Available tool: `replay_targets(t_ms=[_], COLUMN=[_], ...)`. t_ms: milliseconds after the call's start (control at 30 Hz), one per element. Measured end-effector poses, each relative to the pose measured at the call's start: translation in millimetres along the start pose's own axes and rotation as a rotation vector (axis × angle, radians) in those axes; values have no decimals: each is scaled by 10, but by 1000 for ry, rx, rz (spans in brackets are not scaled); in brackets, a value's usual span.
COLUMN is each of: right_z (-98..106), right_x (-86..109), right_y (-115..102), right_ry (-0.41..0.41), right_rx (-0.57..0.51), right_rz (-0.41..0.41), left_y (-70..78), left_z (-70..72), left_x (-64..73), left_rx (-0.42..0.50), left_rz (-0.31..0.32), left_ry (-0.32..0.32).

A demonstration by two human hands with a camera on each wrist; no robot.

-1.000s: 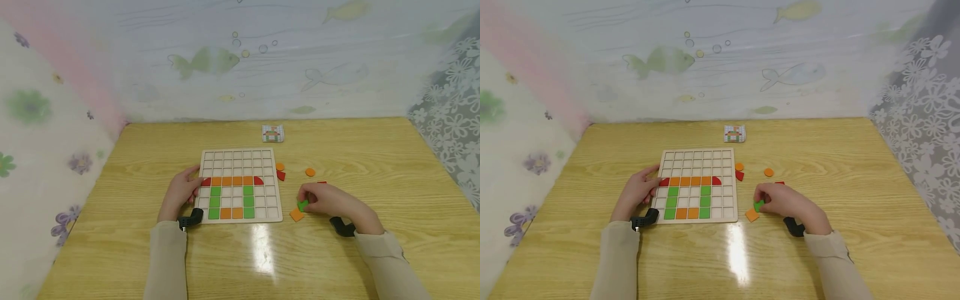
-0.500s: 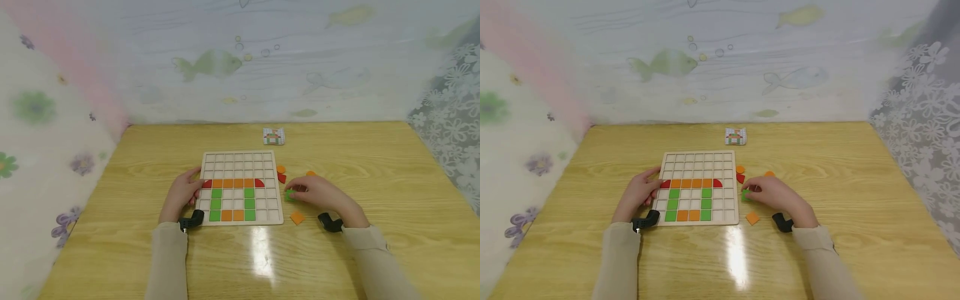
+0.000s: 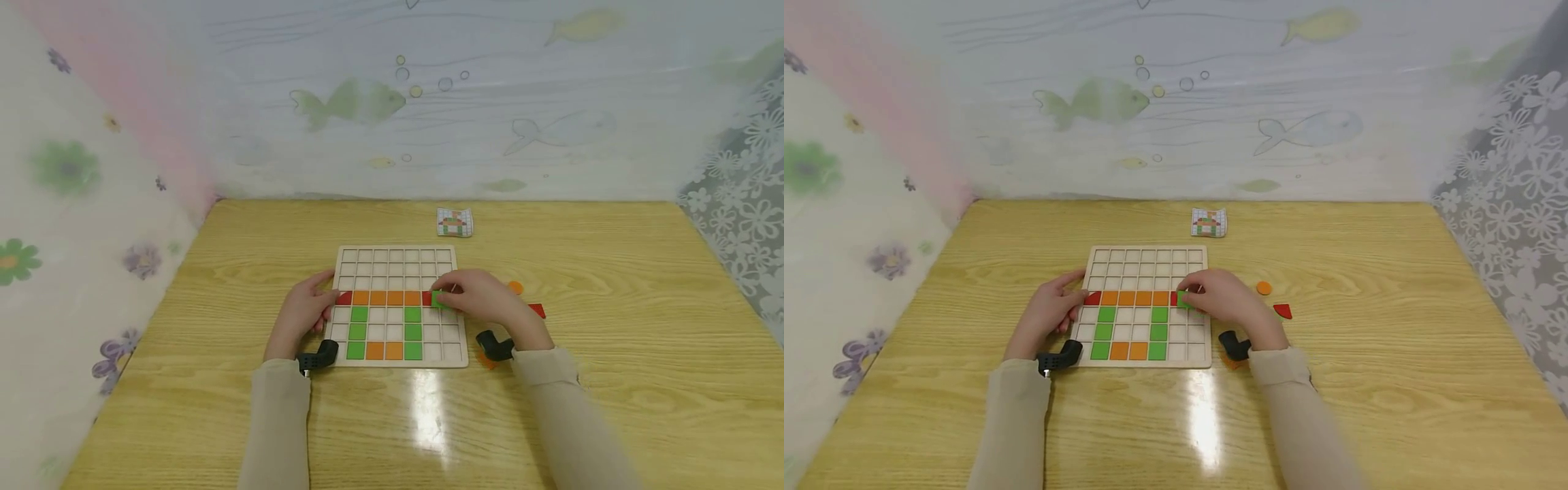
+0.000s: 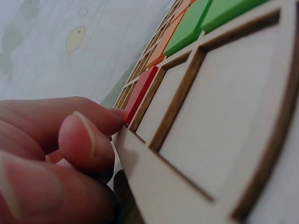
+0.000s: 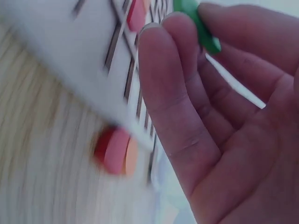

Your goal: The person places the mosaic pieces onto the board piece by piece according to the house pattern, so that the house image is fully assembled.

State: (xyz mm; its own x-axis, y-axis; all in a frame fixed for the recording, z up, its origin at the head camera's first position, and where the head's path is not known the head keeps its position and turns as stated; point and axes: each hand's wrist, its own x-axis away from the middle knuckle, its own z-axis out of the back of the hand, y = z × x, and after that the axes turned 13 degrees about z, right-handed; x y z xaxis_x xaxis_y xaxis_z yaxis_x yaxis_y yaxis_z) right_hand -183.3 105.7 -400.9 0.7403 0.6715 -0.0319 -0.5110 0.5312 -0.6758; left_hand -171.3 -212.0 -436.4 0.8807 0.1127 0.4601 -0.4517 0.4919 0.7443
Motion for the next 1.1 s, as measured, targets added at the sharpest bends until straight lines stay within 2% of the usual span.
replay_targets(t_ms=[333,600,733,1100], right_z=[-138,-259,-323,-473], right_x=[-438,-712,-809,-935], right_y=[-168,-257,-276,-292], right_ry=[3,114,144,148], right_rx=[-17,-80,-110,-4], right_rz=[-8,-30,-66,-93], left_y=[-3,2,-5,14], left_z=[22,-20,-48,-12], left_x=[19,30,21,32], left_rx=[15,44,40,51], left_rz=[-3,5,0,8], left_ry=[-1,-6,-13,-3])
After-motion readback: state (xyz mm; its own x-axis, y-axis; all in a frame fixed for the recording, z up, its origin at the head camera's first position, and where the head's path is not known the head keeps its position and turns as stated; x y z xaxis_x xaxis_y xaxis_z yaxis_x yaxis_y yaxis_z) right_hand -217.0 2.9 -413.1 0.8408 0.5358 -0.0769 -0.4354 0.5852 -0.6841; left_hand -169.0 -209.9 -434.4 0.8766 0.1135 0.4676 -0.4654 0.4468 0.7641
